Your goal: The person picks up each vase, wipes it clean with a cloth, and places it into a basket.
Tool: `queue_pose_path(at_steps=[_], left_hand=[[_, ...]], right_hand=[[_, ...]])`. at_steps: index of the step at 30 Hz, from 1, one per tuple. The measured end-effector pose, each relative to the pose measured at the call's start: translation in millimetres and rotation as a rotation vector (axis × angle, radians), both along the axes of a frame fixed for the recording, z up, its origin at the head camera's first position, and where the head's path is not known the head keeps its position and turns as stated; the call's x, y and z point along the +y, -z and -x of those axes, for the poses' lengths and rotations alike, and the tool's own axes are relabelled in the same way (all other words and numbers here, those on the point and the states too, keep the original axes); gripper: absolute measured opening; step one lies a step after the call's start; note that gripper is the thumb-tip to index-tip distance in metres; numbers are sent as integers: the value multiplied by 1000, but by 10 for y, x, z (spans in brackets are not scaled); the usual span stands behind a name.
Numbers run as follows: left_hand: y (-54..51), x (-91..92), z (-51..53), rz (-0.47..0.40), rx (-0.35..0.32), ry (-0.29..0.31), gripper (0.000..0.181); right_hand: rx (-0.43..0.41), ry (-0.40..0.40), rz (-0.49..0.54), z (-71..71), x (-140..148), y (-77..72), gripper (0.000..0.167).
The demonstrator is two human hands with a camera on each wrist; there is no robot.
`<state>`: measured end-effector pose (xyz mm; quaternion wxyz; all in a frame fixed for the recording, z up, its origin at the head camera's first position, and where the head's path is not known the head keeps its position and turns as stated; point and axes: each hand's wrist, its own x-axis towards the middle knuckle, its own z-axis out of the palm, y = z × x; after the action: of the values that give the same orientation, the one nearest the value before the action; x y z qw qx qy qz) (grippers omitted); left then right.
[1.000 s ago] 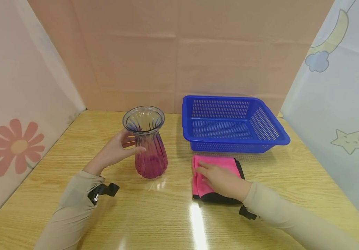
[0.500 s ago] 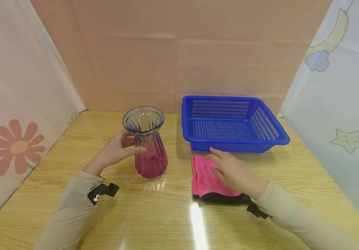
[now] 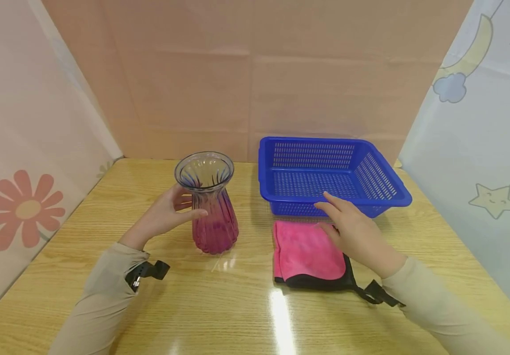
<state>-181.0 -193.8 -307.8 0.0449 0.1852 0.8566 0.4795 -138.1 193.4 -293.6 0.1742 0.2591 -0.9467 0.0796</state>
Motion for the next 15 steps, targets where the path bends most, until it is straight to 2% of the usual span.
queue_pose_path(at_steps=[4,8,15], left_hand=[[6,1,-2,-2,5,2,79],[4,10,-3,-3,7,1,80],[-2,12,-7,2,3,-3,79]], right_hand=[[43,36,22,51,106,-27,40],[92,35,67,111,218,-18,38],[120,45,108,182,374,15,38]])
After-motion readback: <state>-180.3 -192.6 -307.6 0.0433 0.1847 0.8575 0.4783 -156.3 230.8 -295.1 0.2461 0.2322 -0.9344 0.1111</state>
